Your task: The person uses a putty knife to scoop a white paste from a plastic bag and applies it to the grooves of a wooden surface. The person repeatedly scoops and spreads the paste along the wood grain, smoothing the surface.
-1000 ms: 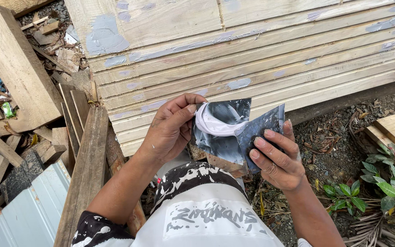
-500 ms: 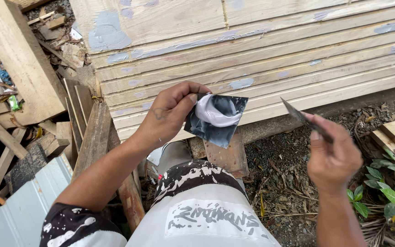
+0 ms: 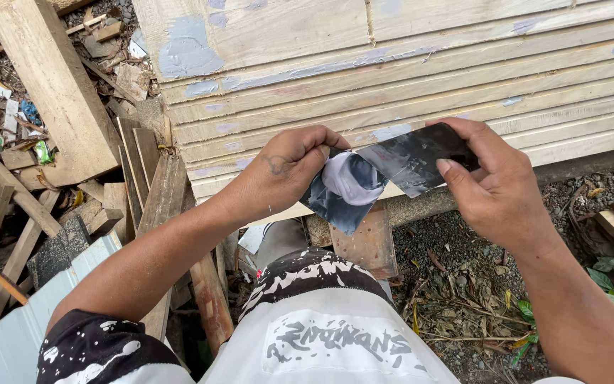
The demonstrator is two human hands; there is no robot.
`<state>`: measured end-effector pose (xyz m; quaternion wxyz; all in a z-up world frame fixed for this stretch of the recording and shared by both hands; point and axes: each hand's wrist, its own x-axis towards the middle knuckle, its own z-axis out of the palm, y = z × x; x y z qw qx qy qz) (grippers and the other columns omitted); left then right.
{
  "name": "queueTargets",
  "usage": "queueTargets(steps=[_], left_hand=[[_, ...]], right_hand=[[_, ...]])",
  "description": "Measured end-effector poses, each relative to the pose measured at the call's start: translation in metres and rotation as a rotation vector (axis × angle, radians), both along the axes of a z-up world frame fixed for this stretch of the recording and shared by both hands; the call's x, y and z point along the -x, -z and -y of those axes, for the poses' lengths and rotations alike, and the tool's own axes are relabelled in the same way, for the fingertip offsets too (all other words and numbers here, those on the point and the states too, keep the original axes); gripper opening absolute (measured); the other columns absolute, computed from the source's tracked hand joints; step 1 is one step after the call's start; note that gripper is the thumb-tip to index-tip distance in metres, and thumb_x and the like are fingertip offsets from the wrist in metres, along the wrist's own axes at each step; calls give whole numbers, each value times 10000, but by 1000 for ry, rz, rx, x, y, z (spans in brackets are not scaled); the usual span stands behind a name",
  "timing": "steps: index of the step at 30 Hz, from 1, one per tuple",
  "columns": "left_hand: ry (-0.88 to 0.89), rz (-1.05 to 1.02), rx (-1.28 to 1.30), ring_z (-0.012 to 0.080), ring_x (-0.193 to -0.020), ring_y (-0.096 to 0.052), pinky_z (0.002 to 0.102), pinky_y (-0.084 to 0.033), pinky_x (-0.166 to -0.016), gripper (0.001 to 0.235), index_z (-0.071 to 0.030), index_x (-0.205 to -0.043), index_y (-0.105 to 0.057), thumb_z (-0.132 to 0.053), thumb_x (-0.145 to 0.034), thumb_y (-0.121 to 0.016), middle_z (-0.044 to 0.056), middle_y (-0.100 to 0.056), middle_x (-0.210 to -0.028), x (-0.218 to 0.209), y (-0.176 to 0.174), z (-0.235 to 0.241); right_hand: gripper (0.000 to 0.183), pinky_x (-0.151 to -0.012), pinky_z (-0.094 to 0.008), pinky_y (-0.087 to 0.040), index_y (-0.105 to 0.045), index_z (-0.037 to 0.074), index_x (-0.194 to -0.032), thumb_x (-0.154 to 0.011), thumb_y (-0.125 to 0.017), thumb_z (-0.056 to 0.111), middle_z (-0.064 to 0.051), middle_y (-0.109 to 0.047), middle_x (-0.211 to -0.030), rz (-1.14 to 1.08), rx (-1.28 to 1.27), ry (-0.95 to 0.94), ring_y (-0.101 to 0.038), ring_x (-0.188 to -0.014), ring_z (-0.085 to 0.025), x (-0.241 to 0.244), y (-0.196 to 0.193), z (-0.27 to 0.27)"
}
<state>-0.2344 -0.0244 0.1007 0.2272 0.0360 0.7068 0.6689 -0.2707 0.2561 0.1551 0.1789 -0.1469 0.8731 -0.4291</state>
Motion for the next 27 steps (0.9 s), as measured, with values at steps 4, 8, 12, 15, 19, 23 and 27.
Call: queueTargets(steps=[4, 8, 12, 15, 19, 23, 27], left_hand=[[22, 11, -26, 82, -794, -629, 270, -561, -743, 307, 21, -1169, -667, -54, -1013, -414, 53, -695, -898, 5, -4, 0], [42, 31, -21, 87, -778, -628, 275, -564, -730, 324, 25, -1164, -670, -53, -1004, -399, 56, -694, -886, 8, -9, 1], [67, 78, -24, 80, -746, -652, 275, -579, -696, 322, 34, -1130, -679, -66, -1001, -402, 49, -712, -857, 13, -11, 2], [71, 131, -20, 64, -725, -658, 252, -584, -691, 326, 33, -1123, -688, -69, -987, -411, 32, -718, -843, 15, -12, 5], [59, 246, -115, 60, -660, -576, 247, -512, -599, 318, 31, -1105, -719, -82, -983, -449, 23, -688, -809, 15, -12, 7], [56, 331, -194, 53, -646, -570, 232, -506, -594, 302, 9, -1116, -723, -81, -970, -475, 0, -682, -798, 15, -10, 10], [72, 322, -138, 66, -613, -528, 244, -466, -555, 291, 21, -1076, -747, -81, -975, -494, 8, -638, -744, 15, -6, 9]], right_hand=[[409, -624, -208, -531, -605, 42, -1375, -969, -628, 1, -78, -703, -1131, 44, -9, 6, -631, -850, -65, 6, 1, 5], [402, -679, -193, -572, -595, 38, -1372, -974, -623, -7, -81, -696, -1143, -1, 6, -80, -667, -932, -62, 13, 2, 11], [400, -655, -206, -555, -613, 59, -1359, -967, -625, -19, -58, -717, -1102, 24, -14, -144, -652, -873, -58, 25, -6, 16], [420, -614, -229, -531, -643, 80, -1346, -940, -632, -26, -47, -744, -1054, 73, -67, -198, -638, -775, -65, 35, -12, 24], [434, -686, -269, -570, -651, 74, -1334, -915, -644, -38, -66, -765, -1088, -10, -103, -354, -714, -854, -114, 46, -23, 34], [426, -822, -330, -603, -645, 60, -1308, -895, -647, -39, -116, -748, -1138, -186, -87, -570, -743, -997, -219, 57, -31, 46], [416, -753, -360, -590, -659, 73, -1276, -878, -642, -50, -106, -750, -1078, -153, -98, -667, -747, -943, -243, 66, -36, 61]])
